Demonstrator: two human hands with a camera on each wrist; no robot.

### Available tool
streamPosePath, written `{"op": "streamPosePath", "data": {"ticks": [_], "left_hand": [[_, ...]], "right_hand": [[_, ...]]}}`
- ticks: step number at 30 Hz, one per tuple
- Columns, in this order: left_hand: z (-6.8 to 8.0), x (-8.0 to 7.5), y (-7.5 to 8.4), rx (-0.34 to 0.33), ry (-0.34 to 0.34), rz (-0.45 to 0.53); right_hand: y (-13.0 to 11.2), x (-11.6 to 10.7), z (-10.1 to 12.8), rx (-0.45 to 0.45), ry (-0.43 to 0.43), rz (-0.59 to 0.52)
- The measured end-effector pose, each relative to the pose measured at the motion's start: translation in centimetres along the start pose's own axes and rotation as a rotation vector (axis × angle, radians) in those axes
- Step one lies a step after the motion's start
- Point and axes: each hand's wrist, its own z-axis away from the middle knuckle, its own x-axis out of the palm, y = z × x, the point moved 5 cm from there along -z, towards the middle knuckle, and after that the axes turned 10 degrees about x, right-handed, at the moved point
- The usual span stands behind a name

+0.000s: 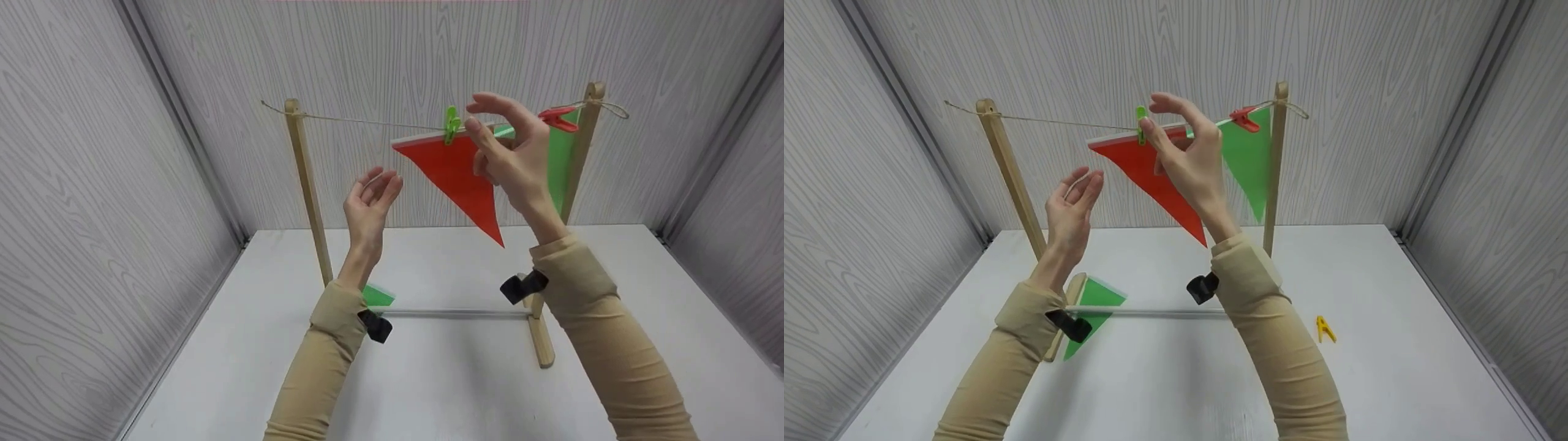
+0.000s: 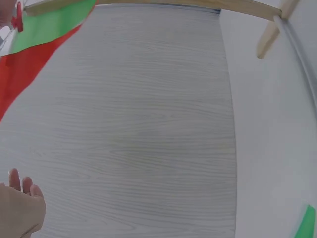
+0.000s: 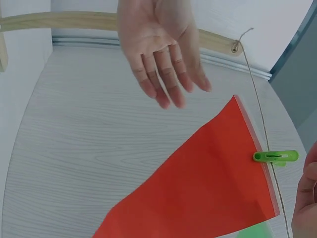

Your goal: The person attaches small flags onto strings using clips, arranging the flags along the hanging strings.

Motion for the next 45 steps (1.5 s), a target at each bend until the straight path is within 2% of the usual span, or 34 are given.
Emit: {"op": "streamPosePath", "data": {"ticks": [3,9,12,14,17,20,23,26,29,35,41,45], "left_hand": [[1.0,-1.5,-1.5,-0.02,-0.038,-0.111],[3.4,-4.7,-4.9,-0.037,-0.101,-0.311],[5.0,-6.5,-6.5,-0.047,-0.157,-0.461],[6.1,-7.6,-7.5,-0.061,-0.221,-0.583],[7.7,-9.0,-8.7,-0.096,-0.342,-0.769],[9.2,-10.1,-9.6,-0.137,-0.466,-0.903],[10.5,-10.9,-10.3,-0.177,-0.551,-1.002],[11.7,-11.5,-10.8,-0.192,-0.594,-1.089],[12.6,-11.8,-11.1,-0.202,-0.608,-1.15],[13.8,-11.6,-11.2,-0.208,-0.651,-1.157],[14.5,-11.7,-11.2,-0.227,-0.645,-1.202],[15.0,-11.9,-11.4,-0.267,-0.633,-1.21]], "right_hand": [[0.4,0.0,1.0,-0.038,0.003,-0.043],[2.2,-0.3,3.5,-0.054,0.044,-0.113],[3.4,-0.3,5.0,-0.05,0.067,-0.143],[4.4,-0.2,6.2,-0.037,0.066,-0.146],[6.3,0.2,8.1,0.002,0.052,-0.129],[8.7,0.4,9.8,0.07,0.045,-0.119],[11.4,0.5,11.8,0.163,0.063,-0.116],[14.3,0.6,13.9,0.273,0.078,-0.101],[17.0,0.7,15.8,0.397,0.073,-0.07],[21.2,0.7,18.9,0.629,0.063,-0.047],[23.3,0.9,20.6,0.739,0.016,0.005],[24.1,1.2,21.5,0.786,-0.069,0.076]]}}
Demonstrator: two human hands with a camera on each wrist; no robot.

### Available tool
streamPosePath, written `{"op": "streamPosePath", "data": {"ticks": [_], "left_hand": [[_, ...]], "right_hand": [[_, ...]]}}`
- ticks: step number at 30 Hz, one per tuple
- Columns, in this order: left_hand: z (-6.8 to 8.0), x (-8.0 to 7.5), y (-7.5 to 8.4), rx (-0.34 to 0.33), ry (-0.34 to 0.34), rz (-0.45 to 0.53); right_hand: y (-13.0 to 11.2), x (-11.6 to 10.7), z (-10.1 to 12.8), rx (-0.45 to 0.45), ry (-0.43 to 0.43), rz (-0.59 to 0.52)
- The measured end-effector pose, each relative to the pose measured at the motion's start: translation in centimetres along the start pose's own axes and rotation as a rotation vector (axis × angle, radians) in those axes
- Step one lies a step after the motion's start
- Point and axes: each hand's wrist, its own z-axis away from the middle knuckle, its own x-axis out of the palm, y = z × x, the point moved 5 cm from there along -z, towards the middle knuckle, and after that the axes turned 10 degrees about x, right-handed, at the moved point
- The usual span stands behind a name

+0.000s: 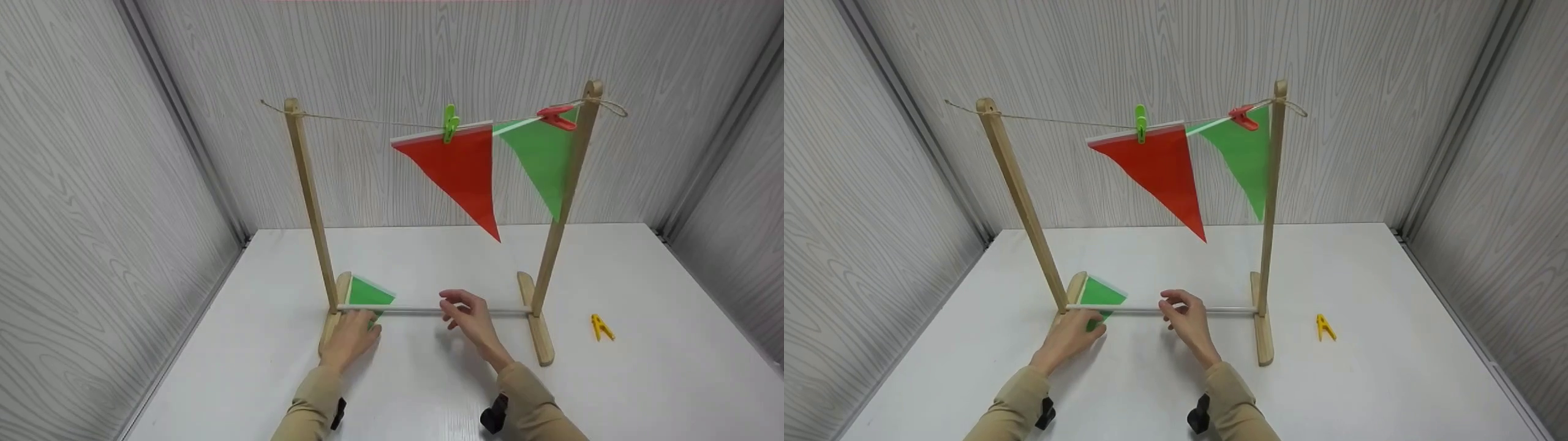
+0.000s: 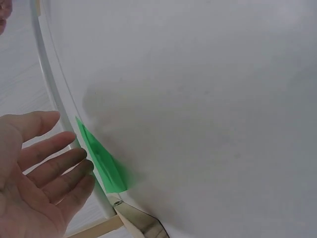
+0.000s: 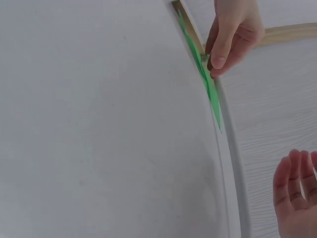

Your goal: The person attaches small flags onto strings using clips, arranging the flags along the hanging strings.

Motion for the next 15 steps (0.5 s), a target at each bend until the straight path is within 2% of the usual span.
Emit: {"op": "streamPosePath", "data": {"ticks": [3,7,15], "left_hand": [[0.2,0.3,-0.1,-0.036,-0.028,0.018],[0.1,0.6,0.0,-0.031,-0.046,0.02],[-0.4,0.7,1.6,0.083,-0.029,-0.058]], "right_hand": [[0.8,0.5,0.1,0.023,-0.051,0.072],[1.5,1.0,0.3,0.042,-0.099,0.12],[2.3,1.4,0.2,0.063,-0.173,0.19]]}}
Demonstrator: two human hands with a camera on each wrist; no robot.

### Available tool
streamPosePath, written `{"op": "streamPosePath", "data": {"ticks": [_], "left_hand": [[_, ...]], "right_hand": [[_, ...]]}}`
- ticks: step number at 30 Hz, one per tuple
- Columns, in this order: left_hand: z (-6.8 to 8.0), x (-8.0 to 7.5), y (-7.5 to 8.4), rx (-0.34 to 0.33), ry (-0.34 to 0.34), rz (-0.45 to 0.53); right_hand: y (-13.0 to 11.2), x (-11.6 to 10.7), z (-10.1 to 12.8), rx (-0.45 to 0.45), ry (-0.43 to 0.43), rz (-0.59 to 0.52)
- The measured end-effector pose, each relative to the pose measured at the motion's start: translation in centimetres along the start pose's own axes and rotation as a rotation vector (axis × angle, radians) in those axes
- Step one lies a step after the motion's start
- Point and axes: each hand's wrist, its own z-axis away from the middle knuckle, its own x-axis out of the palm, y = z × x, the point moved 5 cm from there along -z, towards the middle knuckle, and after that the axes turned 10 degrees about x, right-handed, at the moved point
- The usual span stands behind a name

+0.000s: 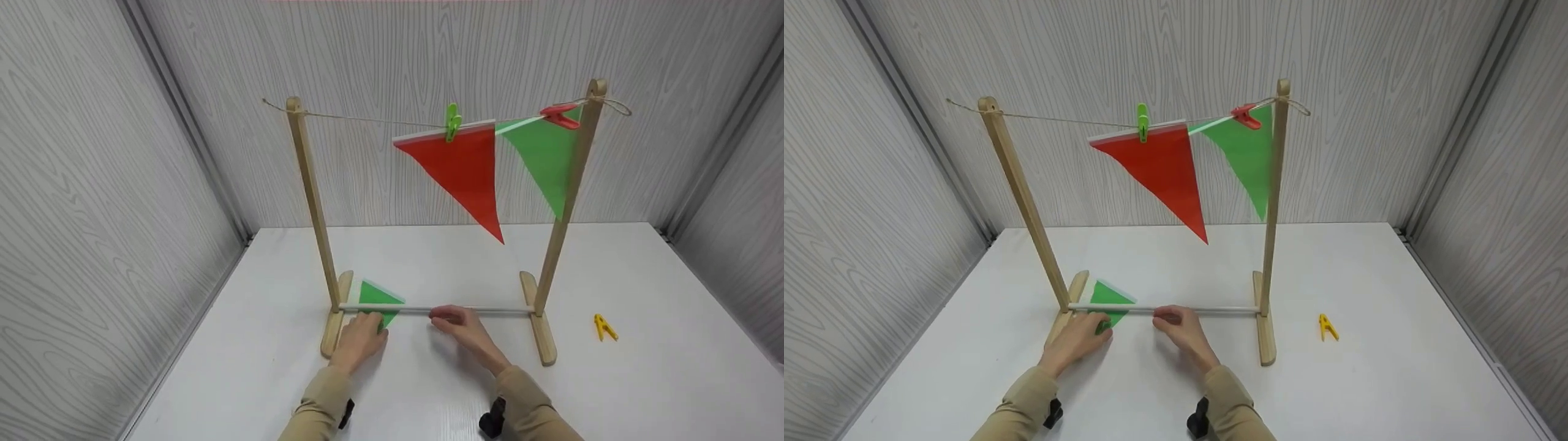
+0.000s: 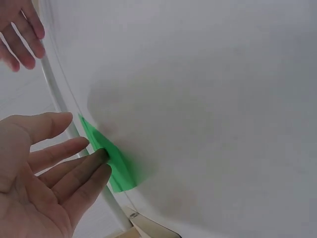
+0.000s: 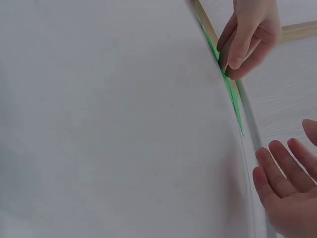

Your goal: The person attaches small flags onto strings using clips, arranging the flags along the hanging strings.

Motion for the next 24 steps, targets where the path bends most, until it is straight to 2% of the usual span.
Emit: {"op": "streamPosePath", "data": {"ticks": [3,10,14,19,24], "left_hand": [[-0.2,0.2,1.0,0.041,-0.003,-0.025],[-0.3,0.8,2.9,0.075,-0.027,-0.105],[-0.3,1.1,3.6,0.078,-0.031,-0.114],[-0.4,1.3,3.9,0.055,-0.052,-0.044],[-0.6,1.4,3.4,0.016,-0.033,0.052]], "right_hand": [[0.4,0.1,-0.1,0.01,-0.03,0.031],[0.8,0.5,-0.1,0.03,-0.13,0.091],[1.3,0.6,-0.2,0.054,-0.163,0.128],[1.6,0.7,-0.4,0.071,-0.192,0.18],[1.3,1.0,-0.5,-0.01,-0.24,0.279]]}}
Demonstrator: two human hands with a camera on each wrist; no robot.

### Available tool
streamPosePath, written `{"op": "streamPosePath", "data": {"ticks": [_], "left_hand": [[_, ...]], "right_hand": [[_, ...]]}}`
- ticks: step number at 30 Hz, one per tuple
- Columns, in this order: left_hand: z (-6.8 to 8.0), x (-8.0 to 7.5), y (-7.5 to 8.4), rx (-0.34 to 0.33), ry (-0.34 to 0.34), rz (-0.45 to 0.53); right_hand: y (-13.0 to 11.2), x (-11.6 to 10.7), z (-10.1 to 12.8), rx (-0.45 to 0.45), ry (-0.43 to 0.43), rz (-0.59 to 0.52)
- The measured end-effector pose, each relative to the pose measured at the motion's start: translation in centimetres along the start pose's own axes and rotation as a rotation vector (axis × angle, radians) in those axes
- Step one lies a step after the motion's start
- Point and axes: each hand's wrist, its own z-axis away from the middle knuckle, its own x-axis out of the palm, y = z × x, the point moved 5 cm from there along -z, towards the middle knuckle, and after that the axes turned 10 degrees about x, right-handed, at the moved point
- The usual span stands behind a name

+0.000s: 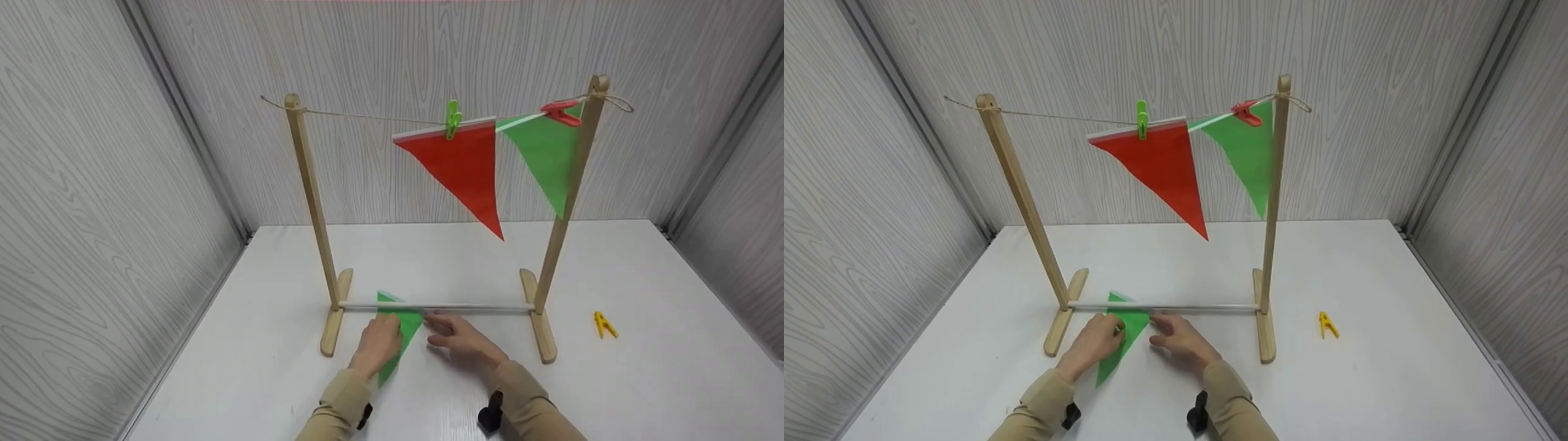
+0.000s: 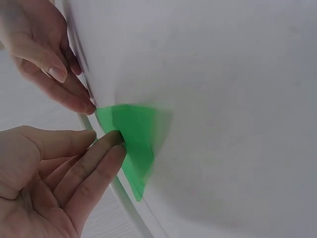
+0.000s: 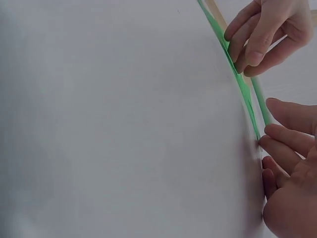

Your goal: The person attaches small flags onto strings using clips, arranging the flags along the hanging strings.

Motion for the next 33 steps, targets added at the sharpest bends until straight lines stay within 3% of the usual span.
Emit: {"op": "streamPosePath", "data": {"ticks": [5,10,18,22,33], "left_hand": [[-0.3,-0.2,-0.5,0.007,0.065,0.048],[-0.1,-0.1,-1.0,0.015,0.103,0.041],[-0.3,0.6,-1.5,-0.035,0.021,-0.084],[-0.2,0.4,-1.4,-0.021,-0.018,-0.141],[0.1,0.3,-2.0,-0.016,-0.067,-0.061]], "right_hand": [[-0.1,0.0,-0.1,-0.047,0.017,0.084],[-0.1,0.0,-0.1,-0.039,0.041,0.077],[-0.1,0.0,0.1,-0.05,0.049,0.06],[-0.1,-0.1,0.0,-0.084,0.035,0.045],[0.0,0.0,-0.3,-0.058,0.126,0.051]]}}
